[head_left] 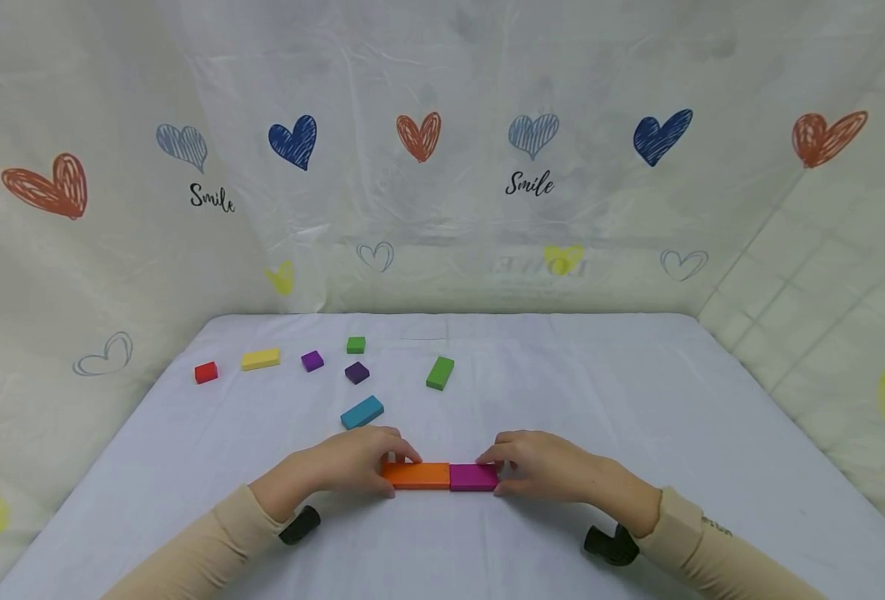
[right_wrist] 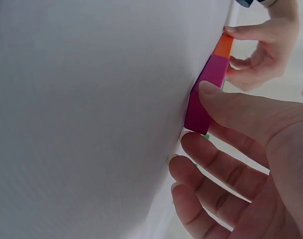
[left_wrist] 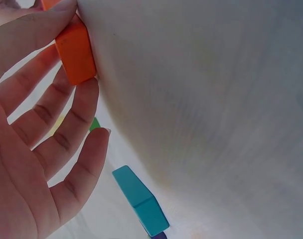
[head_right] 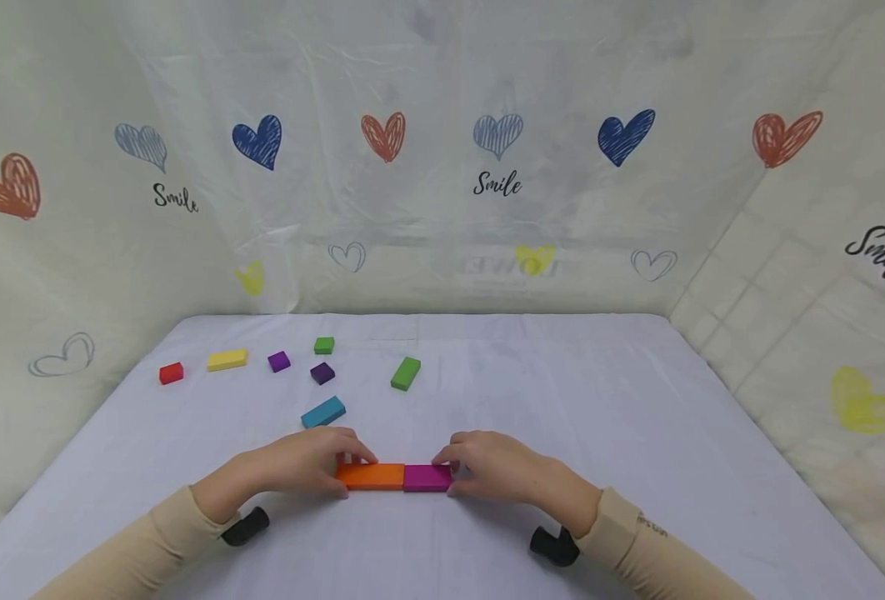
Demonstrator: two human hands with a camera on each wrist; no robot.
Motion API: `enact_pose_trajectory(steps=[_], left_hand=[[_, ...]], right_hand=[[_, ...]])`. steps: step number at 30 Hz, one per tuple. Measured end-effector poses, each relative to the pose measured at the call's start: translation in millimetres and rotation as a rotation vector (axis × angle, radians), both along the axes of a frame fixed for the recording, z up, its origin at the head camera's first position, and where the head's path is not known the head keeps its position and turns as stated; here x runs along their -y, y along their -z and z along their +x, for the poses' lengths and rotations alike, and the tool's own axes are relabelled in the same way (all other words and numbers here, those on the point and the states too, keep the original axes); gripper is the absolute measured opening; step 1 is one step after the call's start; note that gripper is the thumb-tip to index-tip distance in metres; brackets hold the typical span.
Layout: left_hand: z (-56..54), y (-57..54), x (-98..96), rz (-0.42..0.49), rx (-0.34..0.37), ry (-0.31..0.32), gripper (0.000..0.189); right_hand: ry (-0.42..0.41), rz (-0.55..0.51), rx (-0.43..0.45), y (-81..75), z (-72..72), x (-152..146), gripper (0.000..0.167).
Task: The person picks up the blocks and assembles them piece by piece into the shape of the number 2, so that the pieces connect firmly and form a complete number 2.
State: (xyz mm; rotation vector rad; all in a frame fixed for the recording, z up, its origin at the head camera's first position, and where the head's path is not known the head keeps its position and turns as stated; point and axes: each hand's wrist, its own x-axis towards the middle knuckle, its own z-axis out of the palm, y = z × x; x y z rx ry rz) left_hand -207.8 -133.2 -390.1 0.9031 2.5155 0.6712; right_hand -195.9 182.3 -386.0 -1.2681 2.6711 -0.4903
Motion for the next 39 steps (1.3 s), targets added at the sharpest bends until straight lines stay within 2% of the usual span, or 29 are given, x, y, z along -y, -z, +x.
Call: enact_pose_trajectory(steps=[18,29,34,39], left_hand=[[-2.0,2.8,0.4,0.011,-0.001,0.007,0.039],[-2.2,0.8,6.1,0.041,0.029,-0.006,0.04],[-10.8,-6.8,19.0,0.081,0.017,-0.031,0.04],[-28.3,-15.1,40.5,0.132,-0.039,-0.064,0.04]], right_hand=[[0.023,0.0,0.03,0.9,-0.1,-0.4,0.033],[0.014,0.028,0.046,-0.9,-1.7,1.9,0.036],[-0.001,0.039,0.026,-1.5,-2.9,2.2,0.037],[-0.025,0.046,0.012,-3.4,-4.0,3.0,0.04]])
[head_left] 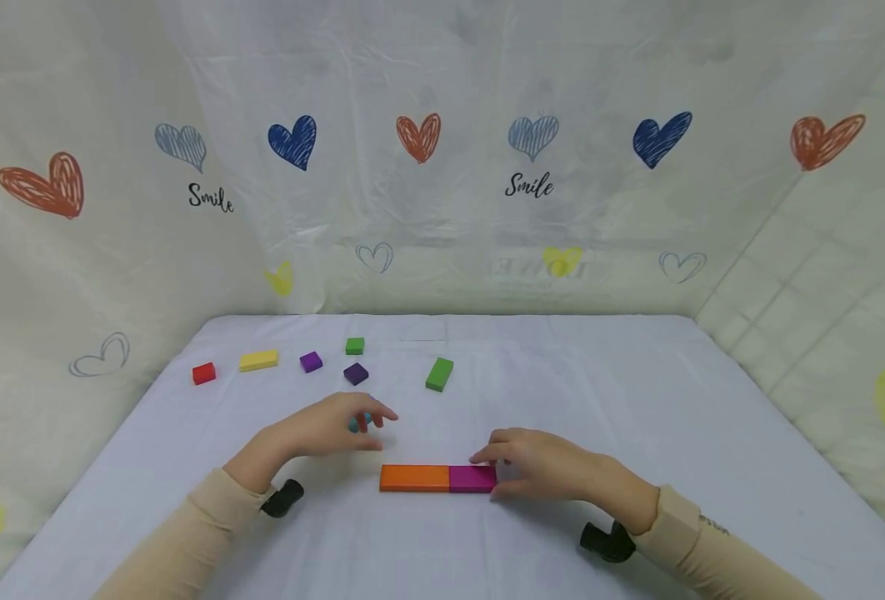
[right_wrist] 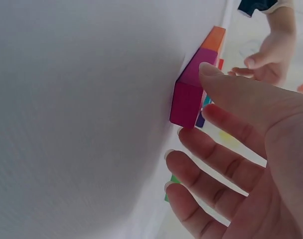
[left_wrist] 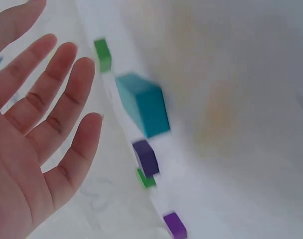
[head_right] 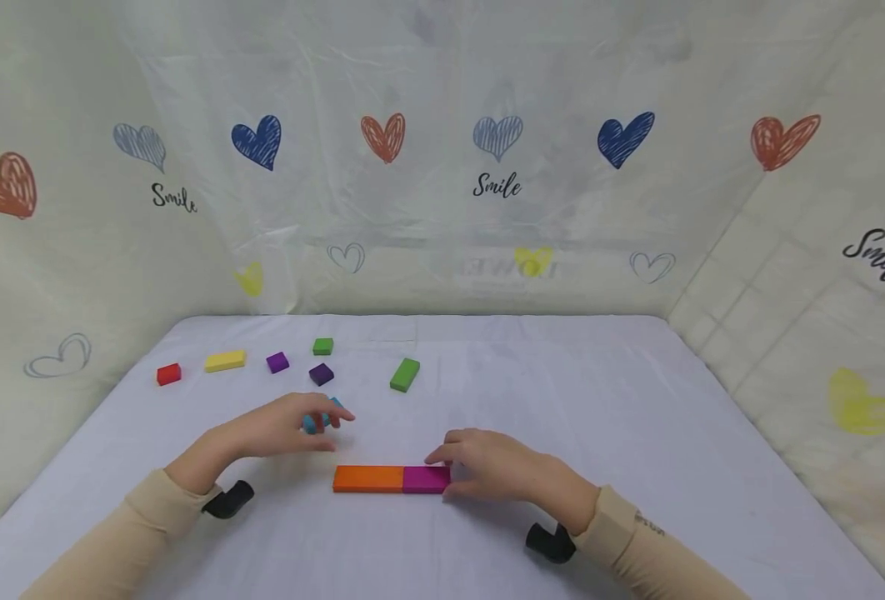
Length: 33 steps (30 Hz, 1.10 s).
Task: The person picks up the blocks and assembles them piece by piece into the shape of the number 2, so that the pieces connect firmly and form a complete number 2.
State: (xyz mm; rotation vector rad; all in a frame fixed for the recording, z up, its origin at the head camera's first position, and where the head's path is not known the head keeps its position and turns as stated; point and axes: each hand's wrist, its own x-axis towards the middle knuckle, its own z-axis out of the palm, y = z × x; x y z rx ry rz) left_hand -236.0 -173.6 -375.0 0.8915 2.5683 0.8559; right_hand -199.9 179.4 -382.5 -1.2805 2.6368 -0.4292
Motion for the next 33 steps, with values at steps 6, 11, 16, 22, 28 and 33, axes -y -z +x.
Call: enact_pose_trajectory(steps=[6,11,16,22,28,33], left_hand=[[-24.7,-1.5,27.8,0.034,0.005,-0.093,0.042],[-42.5,3.7,40.2,0.005,0.076,-0.153,0.043],[-51.9,9.1,43.2,-0.028,0.112,-0.129,0.043],[-58.5,10.4,43.8,-0.038,0.175,-0.11,0.048],[-61.7,11.4,39.7,-0.04,0.214,-0.101,0.054],[-63.5,11.7,35.8,-0.045,0.242,-0.099,0.055]], right_hand=[[-0.054,-0.01,0.011,-0.4,-2.9,3.1,0.047],[-0.086,-0.01,0.031,1.2,-6.9,8.9,0.046],[-0.086,0.008,0.055,2.0,-7.3,18.4,0.045],[-0.08,0.037,0.083,4.9,-6.7,28.1,0.042],[-0.083,0.035,0.09,8.2,-6.4,30.0,0.038],[-0.072,0.036,0.101,7.2,-7.3,30.0,0.037]])
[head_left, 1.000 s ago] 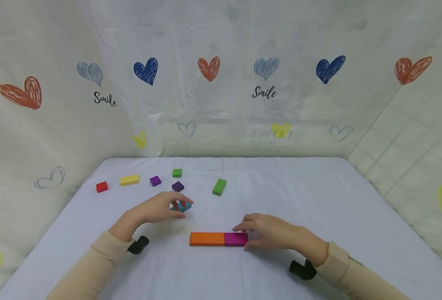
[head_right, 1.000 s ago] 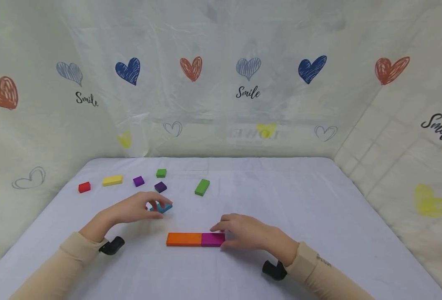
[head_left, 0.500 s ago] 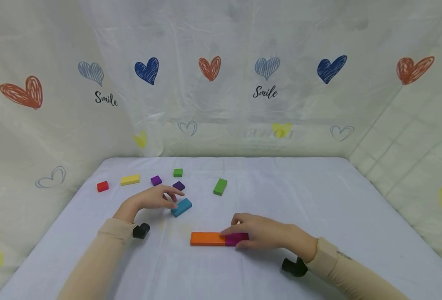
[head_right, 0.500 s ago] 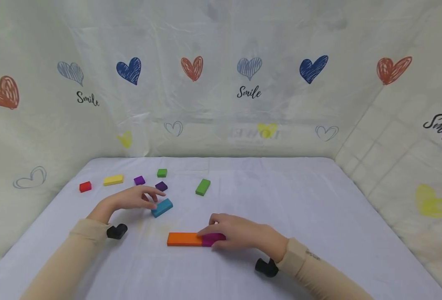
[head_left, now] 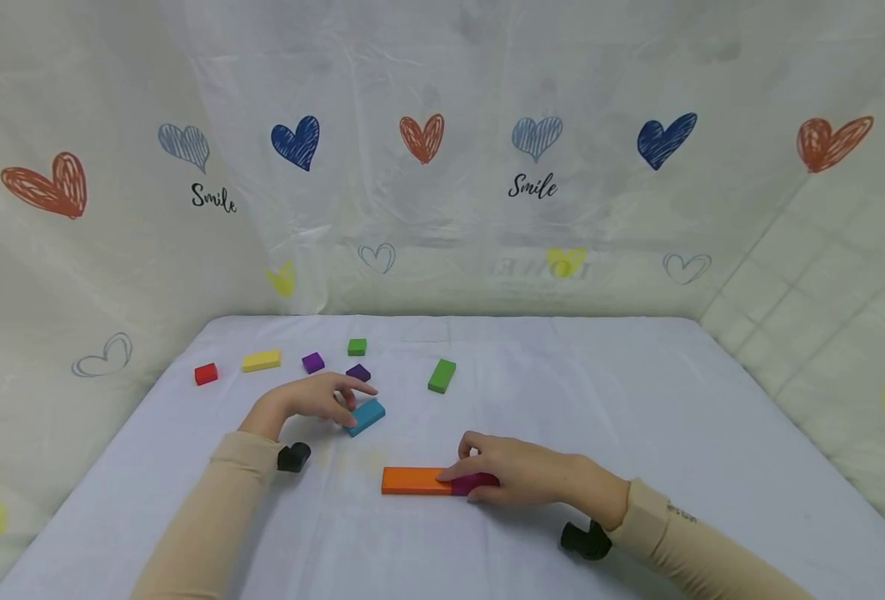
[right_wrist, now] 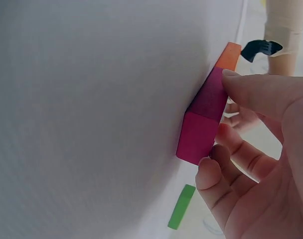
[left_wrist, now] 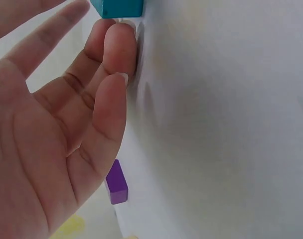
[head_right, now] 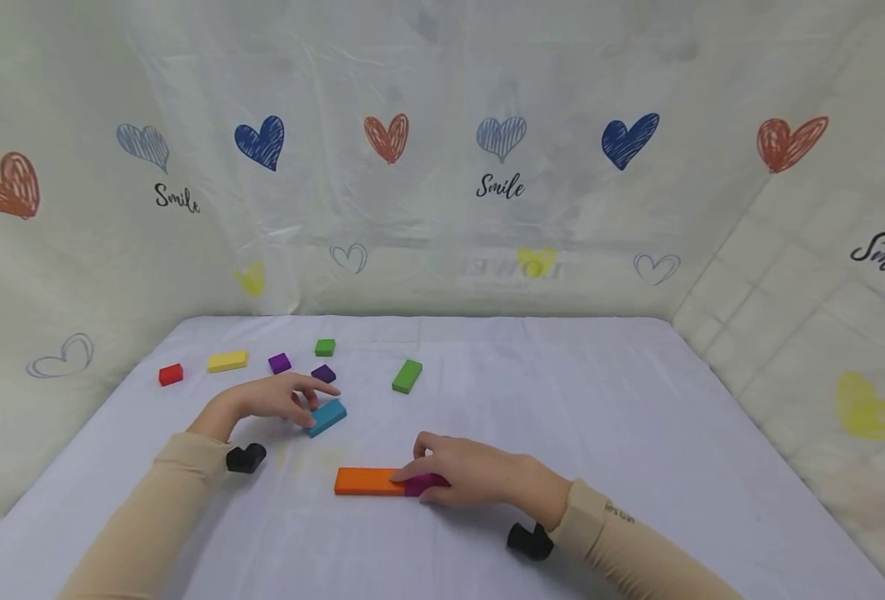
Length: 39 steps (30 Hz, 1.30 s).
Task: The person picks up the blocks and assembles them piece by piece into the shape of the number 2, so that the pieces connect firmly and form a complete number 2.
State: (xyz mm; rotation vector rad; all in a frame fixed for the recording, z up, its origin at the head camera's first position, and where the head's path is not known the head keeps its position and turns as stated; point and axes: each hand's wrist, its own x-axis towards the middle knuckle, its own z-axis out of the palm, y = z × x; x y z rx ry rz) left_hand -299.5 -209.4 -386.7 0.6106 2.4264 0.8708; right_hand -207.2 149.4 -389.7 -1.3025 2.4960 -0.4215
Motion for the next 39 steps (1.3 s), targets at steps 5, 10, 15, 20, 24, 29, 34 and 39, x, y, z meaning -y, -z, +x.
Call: enact_pose_trajectory(steps=[5,10,15,20,24,29,34,39], left_hand=[[-1.4,1.2,-5.8,-0.012,0.019,-0.013,0.052],[-2.9,4.2,-12.5,-0.014,0.011,-0.046,0.051],[-4.3,7.2,-20.7,0.003,-0.004,-0.073,0.05],[-4.5,7.4,-28.8,-0.01,-0.014,-0.08,0.049],[-4.4,7.0,-33.7,-0.013,-0.02,-0.067,0.048],[-3.8,6.1,-35.5,-0.019,-0.006,-0.06,0.051],[-4.2,5.1,-34.6,-0.038,0.006,-0.045,0.059],[-4.3,5.4,-35.0,-0.05,-0.013,-0.029,0.061]], right_hand=[[0.006,0.005,0.014,-2.0,-0.4,-0.4,0.037],[-0.002,0.005,0.005,-2.3,-0.8,-0.7,0.037],[-0.01,-0.003,-0.001,-2.4,-0.4,-0.7,0.037],[-0.005,0.002,0.001,-1.9,-0.6,-0.3,0.037],[-0.02,-0.012,-0.013,-3.3,0.4,-1.0,0.037],[-0.029,-0.019,-0.021,-3.8,1.1,-1.5,0.037],[-0.003,0.002,-0.004,-2.4,0.7,-0.4,0.037],[0.006,0.004,-0.002,-1.8,0.9,0.1,0.036]])
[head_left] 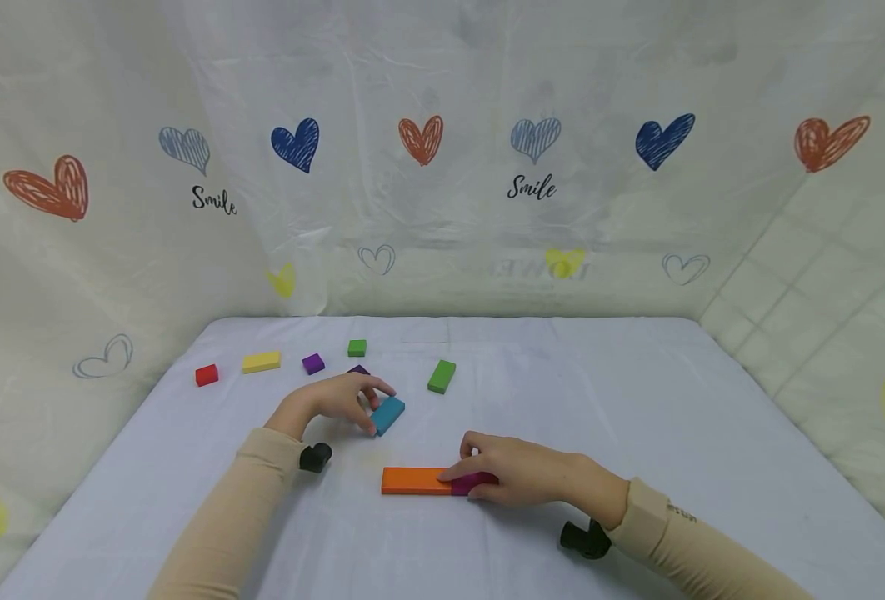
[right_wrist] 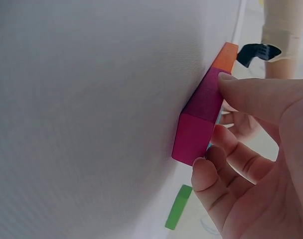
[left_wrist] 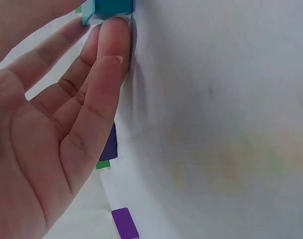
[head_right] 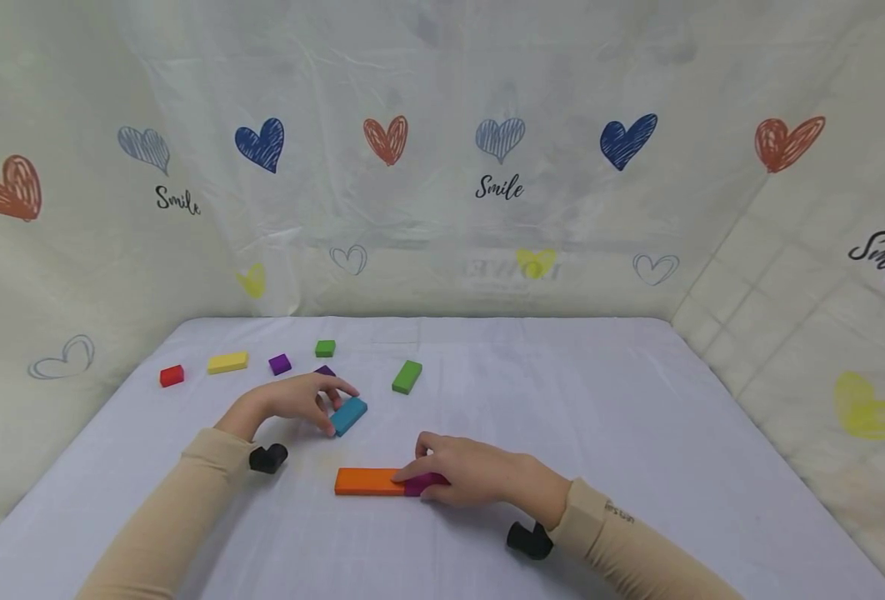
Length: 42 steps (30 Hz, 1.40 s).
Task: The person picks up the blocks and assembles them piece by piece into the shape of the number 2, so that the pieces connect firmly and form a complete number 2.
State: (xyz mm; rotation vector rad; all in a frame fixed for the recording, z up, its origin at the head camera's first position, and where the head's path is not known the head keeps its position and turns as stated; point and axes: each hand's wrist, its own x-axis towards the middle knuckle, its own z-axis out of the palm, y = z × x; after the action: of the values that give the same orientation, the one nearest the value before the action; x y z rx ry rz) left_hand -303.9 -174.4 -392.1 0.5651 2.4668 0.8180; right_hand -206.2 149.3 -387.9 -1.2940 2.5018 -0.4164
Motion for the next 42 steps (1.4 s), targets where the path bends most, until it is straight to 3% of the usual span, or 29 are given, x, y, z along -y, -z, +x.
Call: enact_pose_trajectory(steps=[12,42], left_hand=[[7.9,-0.8,-5.4,-0.009,-0.058,-0.014,0.056],[22.5,0.2,-26.8,-0.008,-0.091,0.079,0.055]], right_hand=[[-0.004,0.0,0.0,0.2,-0.6,-0.3,0.036],[-0.004,-0.006,0.007,1.9,-1.3,-1.2,0.036]])
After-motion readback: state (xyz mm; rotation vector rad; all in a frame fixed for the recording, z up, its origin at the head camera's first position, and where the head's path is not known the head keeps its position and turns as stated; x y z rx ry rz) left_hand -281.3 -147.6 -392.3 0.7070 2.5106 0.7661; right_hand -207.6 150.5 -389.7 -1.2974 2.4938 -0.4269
